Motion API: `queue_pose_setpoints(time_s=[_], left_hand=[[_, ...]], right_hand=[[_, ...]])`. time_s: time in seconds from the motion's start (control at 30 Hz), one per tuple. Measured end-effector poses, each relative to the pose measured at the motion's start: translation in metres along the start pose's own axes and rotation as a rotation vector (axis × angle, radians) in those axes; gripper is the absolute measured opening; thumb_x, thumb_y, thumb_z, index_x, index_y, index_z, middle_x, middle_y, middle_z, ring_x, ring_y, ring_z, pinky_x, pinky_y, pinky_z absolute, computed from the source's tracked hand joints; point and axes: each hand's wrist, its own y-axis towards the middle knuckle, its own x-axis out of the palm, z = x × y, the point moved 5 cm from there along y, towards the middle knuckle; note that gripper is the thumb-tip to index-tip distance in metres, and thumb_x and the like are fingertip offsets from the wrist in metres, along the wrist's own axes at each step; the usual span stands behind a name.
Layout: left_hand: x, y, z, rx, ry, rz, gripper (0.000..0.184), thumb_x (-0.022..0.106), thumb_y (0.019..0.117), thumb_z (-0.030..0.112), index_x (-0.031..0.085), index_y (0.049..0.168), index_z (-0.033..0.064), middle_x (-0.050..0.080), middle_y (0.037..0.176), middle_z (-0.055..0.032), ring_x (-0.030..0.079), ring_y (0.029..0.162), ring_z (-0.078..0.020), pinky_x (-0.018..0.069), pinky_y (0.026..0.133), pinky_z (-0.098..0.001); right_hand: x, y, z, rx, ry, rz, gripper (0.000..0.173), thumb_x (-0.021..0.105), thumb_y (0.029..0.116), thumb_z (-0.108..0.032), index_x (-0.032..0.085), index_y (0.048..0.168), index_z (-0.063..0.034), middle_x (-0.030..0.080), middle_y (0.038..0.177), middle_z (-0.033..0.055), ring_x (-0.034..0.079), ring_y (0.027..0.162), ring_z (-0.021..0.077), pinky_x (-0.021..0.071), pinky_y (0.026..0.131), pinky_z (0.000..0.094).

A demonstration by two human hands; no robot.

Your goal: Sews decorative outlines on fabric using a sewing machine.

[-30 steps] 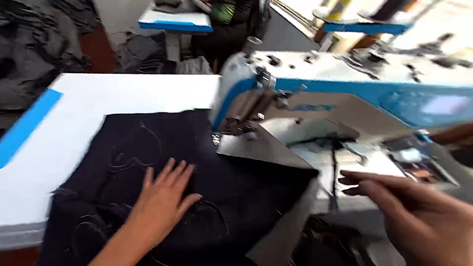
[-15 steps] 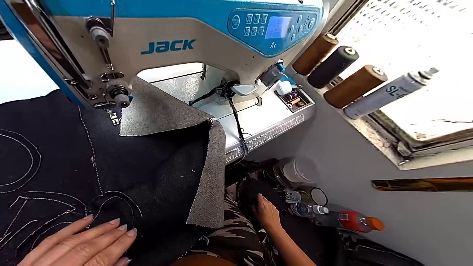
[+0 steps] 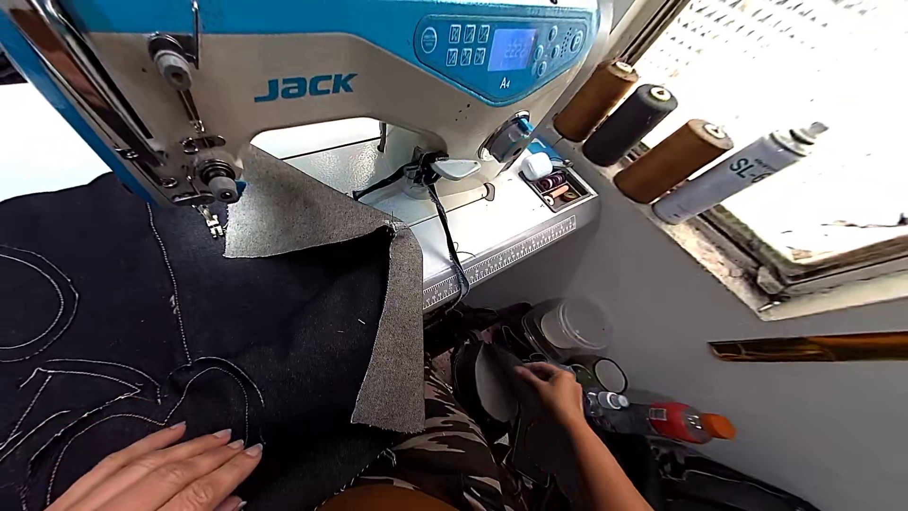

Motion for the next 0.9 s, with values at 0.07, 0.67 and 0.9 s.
queue_pose_setpoints(time_s=[0.07, 0.67, 0.9], left_hand=[[-0.001, 0.001, 0.001, 0.019, -0.029, -0.007, 0.028, 0.059, 0.1048, 0.017, 0.07, 0.124, 0.0, 0.072, 0.118, -0.0235, 0.067, 0.118, -0.0395, 0.0451, 0.11, -0.0541], [0.013, 0.015, -0.035, -0.136, -1.211, 0.49, 0.019, 0.055, 0.1046, 0.013, 0.066, 0.114, -0.0004, 0.072, 0.104, 0.0045, 0.066, 0.1, 0.0037, 0.0556, 0.094, -0.0222], [-0.062, 0.007, -0.162, -0.551, -0.565, 0.644, 0.042, 0.072, 0.0948, 0.012, 0.06, 0.135, 0.0031, 0.072, 0.093, -0.0091, 0.069, 0.076, -0.0141, 0.0587, 0.072, -0.0332]], right_hand=[[-0.03, 0.004, -0.006, -0.035, 0.204, 0.185, 0.027, 0.07, 0.0967, -0.017, 0.072, 0.107, 0.0077, 0.071, 0.098, 0.0256, 0.067, 0.091, 0.0376, 0.0502, 0.087, 0.0605], [-0.014, -0.146, -0.398, -1.261, 0.41, -0.618, 0.054, 0.074, 0.0939, -0.037, 0.057, 0.135, -0.0073, 0.067, 0.125, 0.003, 0.065, 0.112, 0.0069, 0.0576, 0.093, 0.0309], [0.063, -0.122, -0.487, -1.323, 0.159, -0.249, 0.032, 0.072, 0.0918, -0.02, 0.065, 0.118, -0.0021, 0.063, 0.071, 0.0056, 0.062, 0.052, 0.0184, 0.0556, 0.048, 0.0415]])
